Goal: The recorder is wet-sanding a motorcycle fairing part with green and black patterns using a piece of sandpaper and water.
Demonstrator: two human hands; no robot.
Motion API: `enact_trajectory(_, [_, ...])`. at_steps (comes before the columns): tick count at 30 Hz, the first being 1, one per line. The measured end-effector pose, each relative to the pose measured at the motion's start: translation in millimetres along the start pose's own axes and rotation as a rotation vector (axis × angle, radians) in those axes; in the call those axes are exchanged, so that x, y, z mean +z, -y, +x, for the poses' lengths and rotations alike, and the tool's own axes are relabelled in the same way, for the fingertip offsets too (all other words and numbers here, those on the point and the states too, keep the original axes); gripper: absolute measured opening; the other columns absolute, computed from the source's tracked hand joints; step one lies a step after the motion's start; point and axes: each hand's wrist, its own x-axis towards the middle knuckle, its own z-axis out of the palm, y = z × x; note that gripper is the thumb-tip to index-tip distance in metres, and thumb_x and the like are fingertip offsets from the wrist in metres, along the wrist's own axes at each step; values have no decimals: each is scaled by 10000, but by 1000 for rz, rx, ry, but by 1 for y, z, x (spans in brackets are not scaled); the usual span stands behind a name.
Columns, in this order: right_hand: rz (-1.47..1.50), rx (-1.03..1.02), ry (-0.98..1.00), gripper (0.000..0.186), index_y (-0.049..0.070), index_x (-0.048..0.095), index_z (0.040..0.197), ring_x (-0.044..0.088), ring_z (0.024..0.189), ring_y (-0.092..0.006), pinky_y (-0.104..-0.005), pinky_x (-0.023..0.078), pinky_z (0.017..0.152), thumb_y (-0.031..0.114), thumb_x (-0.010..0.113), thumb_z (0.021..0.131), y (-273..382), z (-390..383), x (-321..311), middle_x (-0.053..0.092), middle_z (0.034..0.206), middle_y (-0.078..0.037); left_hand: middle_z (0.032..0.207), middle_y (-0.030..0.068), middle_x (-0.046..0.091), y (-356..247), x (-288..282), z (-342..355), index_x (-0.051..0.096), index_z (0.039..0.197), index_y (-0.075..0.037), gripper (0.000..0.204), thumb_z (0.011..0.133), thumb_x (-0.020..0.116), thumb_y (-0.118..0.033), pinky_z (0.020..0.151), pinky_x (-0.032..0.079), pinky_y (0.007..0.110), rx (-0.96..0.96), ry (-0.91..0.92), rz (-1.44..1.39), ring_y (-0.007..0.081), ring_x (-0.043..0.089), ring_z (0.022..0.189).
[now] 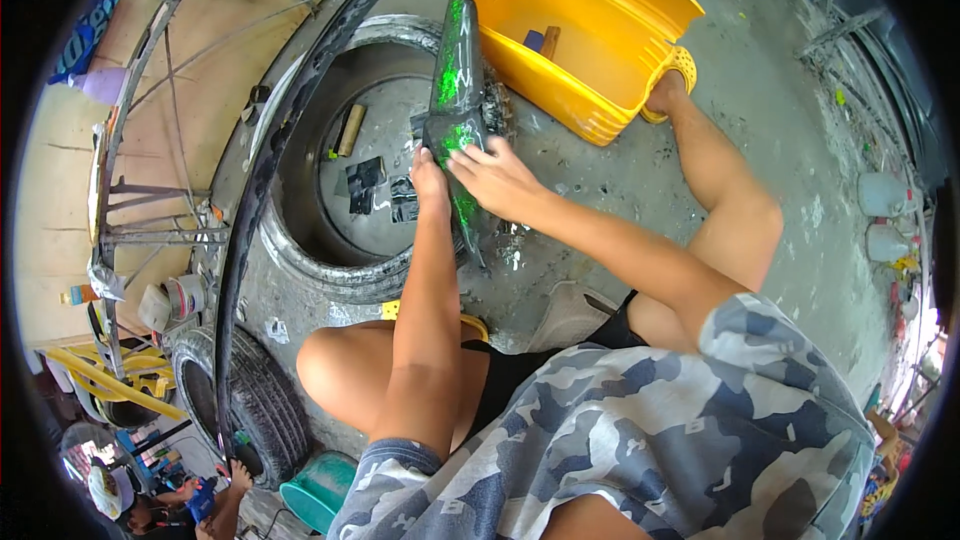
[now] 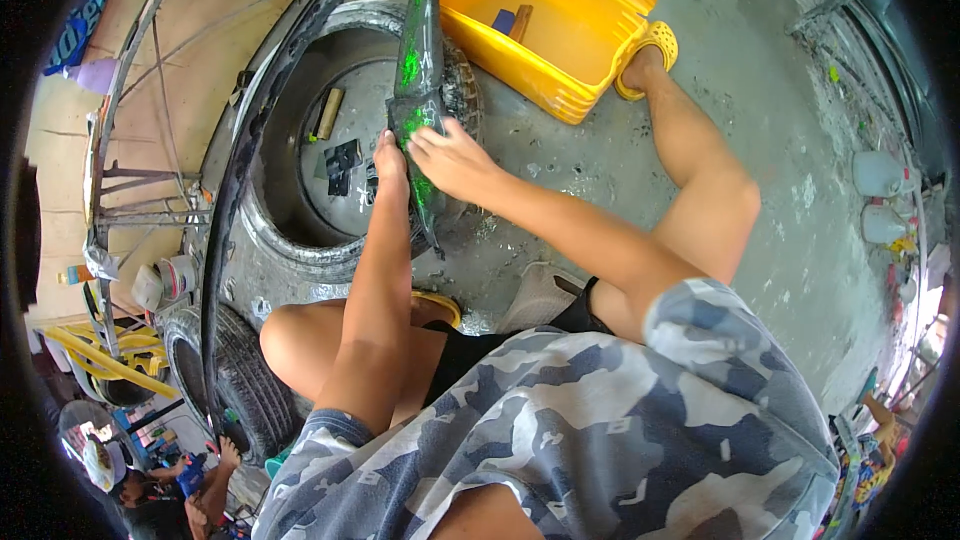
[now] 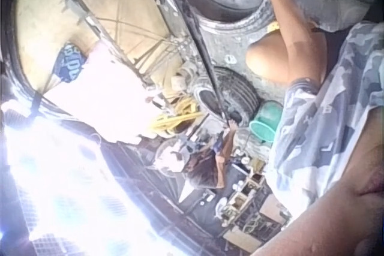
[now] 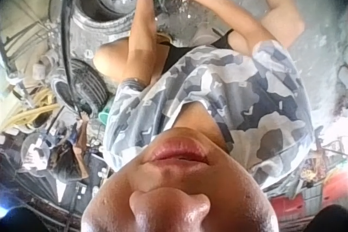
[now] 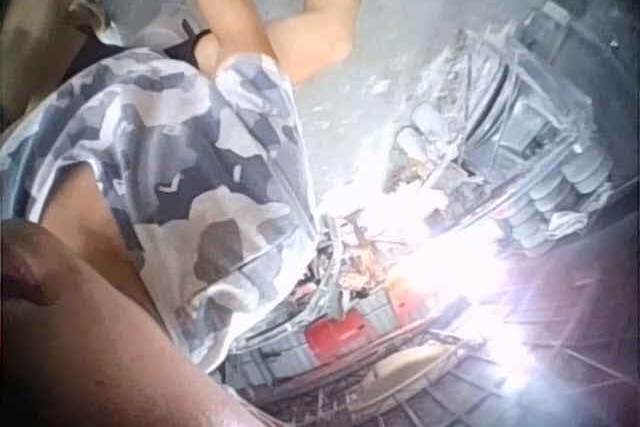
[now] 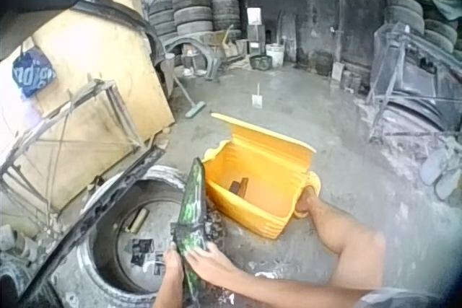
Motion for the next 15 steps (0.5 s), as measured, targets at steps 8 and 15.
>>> enact_trajectory(8, [201,93,-15,355,-25,580,1164,504,1184,-206,-425,369,949,113,521,842,24,-30,-13,608,1233,-126,1290,145,560,1,-16,5,474,1366,-2,426,990,410,-193,992,400,333,-152,70,-280,235,534,1152])
enact_trajectory(15, [-179,-22,266,441,-4,545,1268,516,1216,-222,-476,360,969,144,497,855,-10,18,11,570,1306,-136,1305,135,553,-23,7,-17,474,1372,-8,424,987,436,-180,990,397,326,-227,66,-346,222,530,1153])
